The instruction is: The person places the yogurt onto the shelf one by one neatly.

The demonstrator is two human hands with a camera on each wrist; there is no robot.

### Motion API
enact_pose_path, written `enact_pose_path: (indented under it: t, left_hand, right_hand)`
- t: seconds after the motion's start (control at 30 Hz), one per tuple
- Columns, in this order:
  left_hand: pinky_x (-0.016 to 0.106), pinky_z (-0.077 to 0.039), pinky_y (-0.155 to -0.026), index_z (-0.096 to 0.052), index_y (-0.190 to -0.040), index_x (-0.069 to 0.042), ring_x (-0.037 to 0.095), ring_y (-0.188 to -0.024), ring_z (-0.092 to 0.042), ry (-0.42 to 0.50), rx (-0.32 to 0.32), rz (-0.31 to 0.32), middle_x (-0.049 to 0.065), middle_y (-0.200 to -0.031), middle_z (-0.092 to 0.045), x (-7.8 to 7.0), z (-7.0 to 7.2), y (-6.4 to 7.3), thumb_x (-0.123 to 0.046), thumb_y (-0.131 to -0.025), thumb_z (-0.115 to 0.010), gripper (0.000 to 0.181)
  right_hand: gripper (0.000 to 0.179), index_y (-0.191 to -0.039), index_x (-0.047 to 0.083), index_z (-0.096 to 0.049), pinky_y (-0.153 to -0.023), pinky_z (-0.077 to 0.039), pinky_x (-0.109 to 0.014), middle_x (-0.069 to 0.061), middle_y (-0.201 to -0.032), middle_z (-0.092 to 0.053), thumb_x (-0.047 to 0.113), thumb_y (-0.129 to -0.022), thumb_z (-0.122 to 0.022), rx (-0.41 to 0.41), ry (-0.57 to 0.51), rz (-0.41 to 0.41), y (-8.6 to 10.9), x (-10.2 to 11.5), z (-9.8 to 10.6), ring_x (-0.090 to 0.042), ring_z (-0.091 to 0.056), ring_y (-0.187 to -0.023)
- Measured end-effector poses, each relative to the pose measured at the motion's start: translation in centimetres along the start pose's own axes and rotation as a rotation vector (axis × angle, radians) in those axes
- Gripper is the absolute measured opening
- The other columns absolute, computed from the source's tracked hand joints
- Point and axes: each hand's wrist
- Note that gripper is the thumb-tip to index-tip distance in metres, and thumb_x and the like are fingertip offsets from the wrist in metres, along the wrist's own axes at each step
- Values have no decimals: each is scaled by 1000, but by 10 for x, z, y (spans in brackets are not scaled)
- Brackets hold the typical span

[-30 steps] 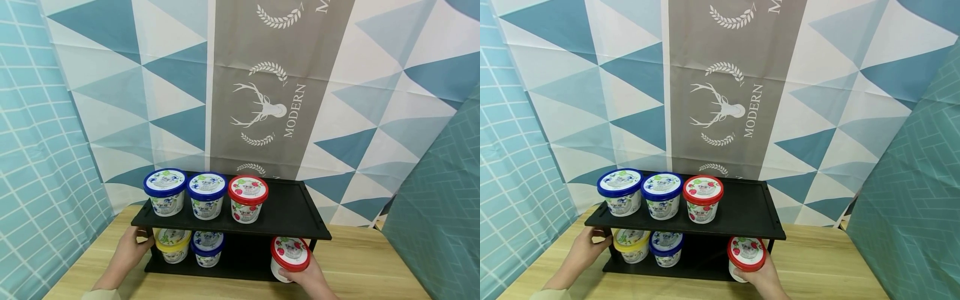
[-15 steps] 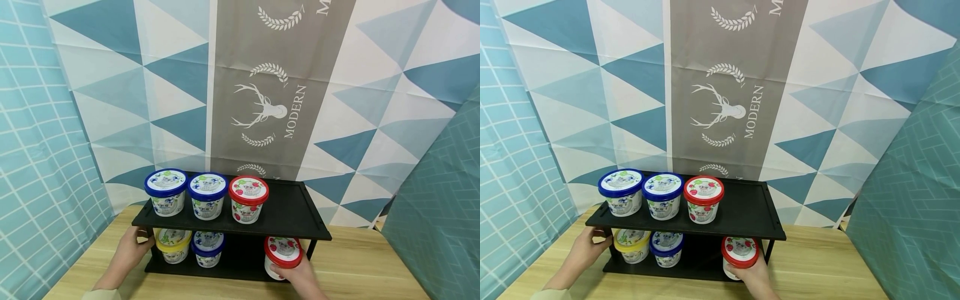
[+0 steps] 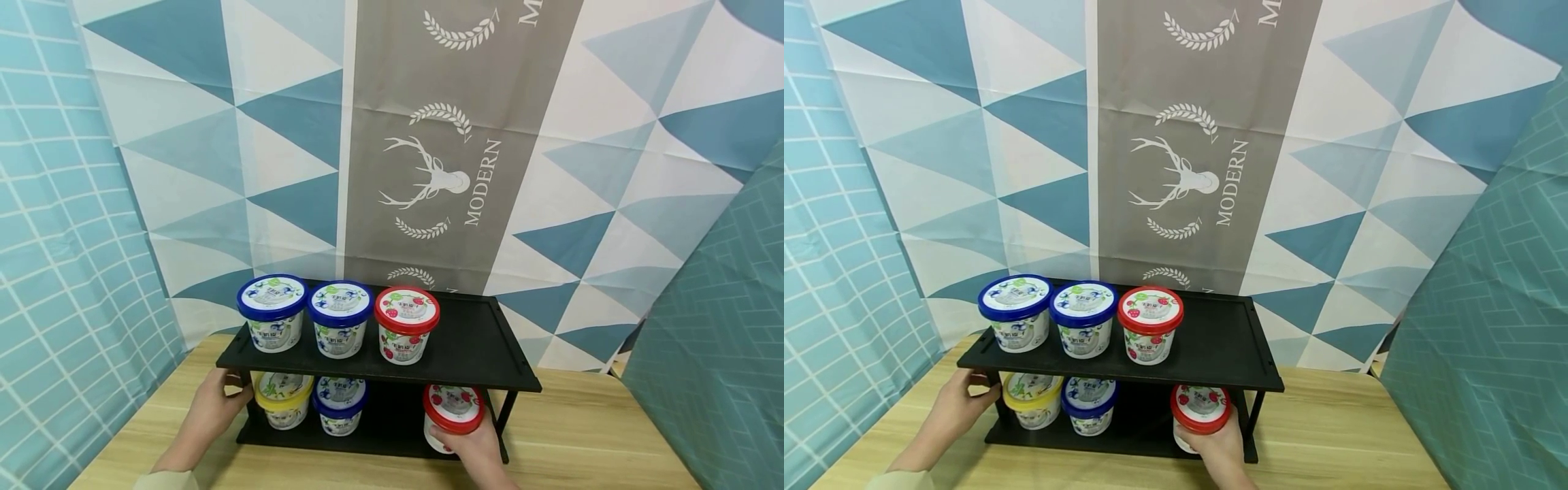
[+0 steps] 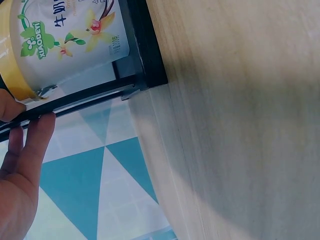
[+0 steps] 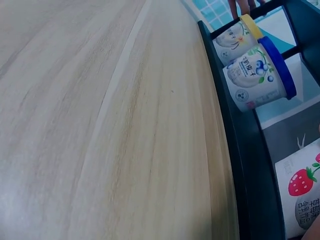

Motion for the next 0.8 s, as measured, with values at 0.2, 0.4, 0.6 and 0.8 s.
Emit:
enact_pose_path:
  t: [0.2,0.4,0.6,0.8]
  left_hand:
    - [42,-55,-67,-48,-115,-1,34,-85,-62,6,-17,-12,18,-95,-56,-1,-1,0,8,-77,-62,41]
    - [40,-55,-66,-49,-113,0,32,-83,-62,3,-41,-37,17,-93,-56,-1,-2,1,9,-76,-63,41]
    - [40,-55,-65,-48,-115,0,33,-83,-63,4,-40,-34,18,-93,-56,0,-1,2,9,-76,-62,43]
    - [38,-55,-65,-48,-115,-1,33,-84,-62,6,-40,-41,18,-94,-56,1,-1,2,10,-75,-63,43]
  right_hand:
    - [108,-135,-4,-28,-91,-49,-49,-24,-127,-45,39,-56,-89,-53,42,24,1,2,-10,-36,-51,-110]
    - [107,-133,-4,-28,-90,-49,-47,-23,-125,-44,37,-55,-89,-118,40,33,3,6,-23,-34,-52,-107]
    - [110,-133,-4,-29,-91,-48,-46,-22,-125,-45,37,-51,-91,-199,15,45,4,8,-37,-34,-52,-107]
    - [111,-133,-5,-28,-92,-47,-47,-23,-125,-44,35,-51,-91,-247,-5,25,4,7,-46,-35,-52,-108]
Point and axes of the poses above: each hand's wrist, its own y-axis away from the middle knuckle, its own z-axis out of the back of the hand, x = y × z
